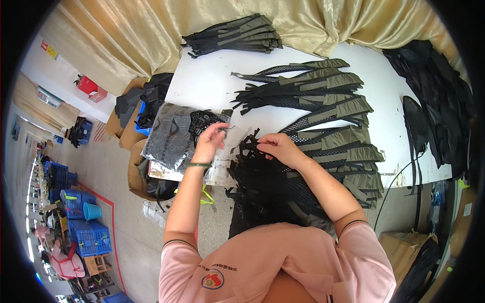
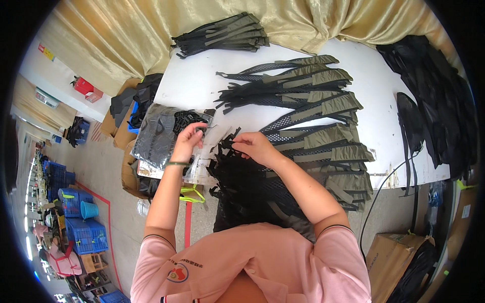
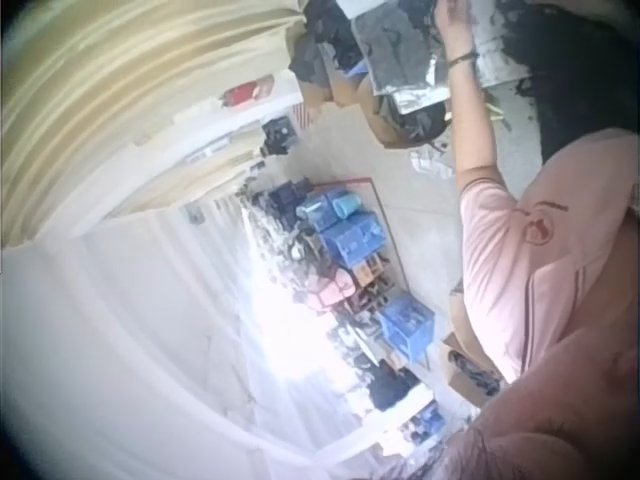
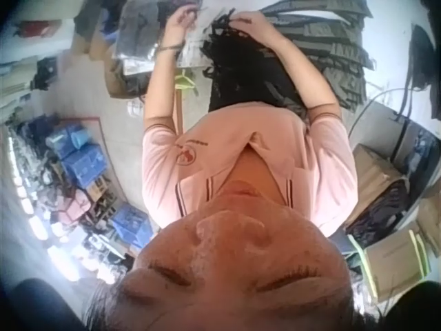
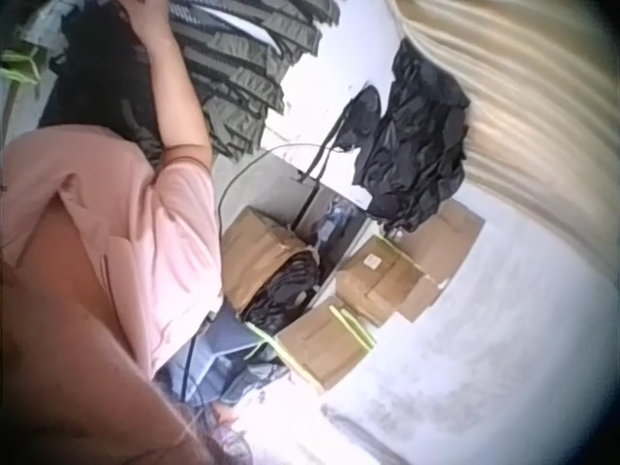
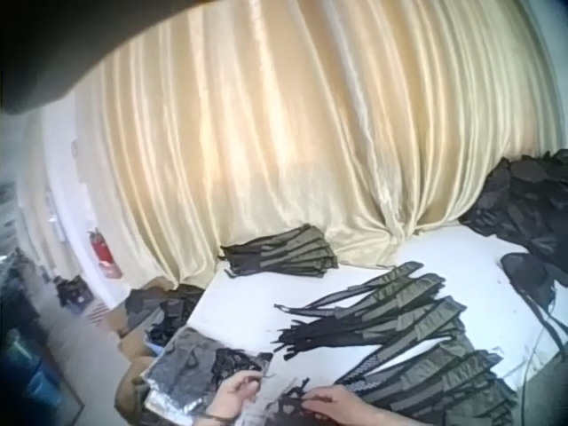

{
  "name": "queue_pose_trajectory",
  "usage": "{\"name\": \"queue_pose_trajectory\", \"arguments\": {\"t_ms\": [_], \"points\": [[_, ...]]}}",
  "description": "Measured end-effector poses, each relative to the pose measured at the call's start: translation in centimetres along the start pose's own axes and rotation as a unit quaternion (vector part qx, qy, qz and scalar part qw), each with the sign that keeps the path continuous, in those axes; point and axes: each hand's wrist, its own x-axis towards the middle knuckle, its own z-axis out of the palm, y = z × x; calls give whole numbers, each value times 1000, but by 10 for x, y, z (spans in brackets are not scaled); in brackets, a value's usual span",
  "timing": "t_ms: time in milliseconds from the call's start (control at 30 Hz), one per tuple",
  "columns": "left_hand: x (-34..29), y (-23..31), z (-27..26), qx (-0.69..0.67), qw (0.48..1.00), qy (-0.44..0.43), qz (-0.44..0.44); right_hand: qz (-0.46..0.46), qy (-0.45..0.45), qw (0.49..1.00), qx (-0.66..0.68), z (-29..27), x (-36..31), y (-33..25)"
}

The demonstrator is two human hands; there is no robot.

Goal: Assembling plastic buckles and adjustment clips onto mesh backpack or gear straps.

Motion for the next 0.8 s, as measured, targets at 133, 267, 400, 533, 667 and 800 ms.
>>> {"name": "queue_pose_trajectory", "arguments": {"t_ms": [133,267,400,533,667,800], "points": [[-44,44,49,-161,982,-77,-55,16,-45,995,86,-2,-11,-10],[-51,41,66,-236,962,-133,-31,27,-47,991,125,-3,-26,-22],[-53,39,74,-298,946,-128,-25,38,-54,985,159,-7,-34,-25],[-53,40,76,-319,933,-165,-36,31,-75,980,182,-8,-38,-26],[-53,43,78,-314,932,-169,-66,25,-88,977,191,-9,-39,-22],[-52,42,80,-321,930,-167,-65,28,-92,986,133,-9,-41,-26]]}}
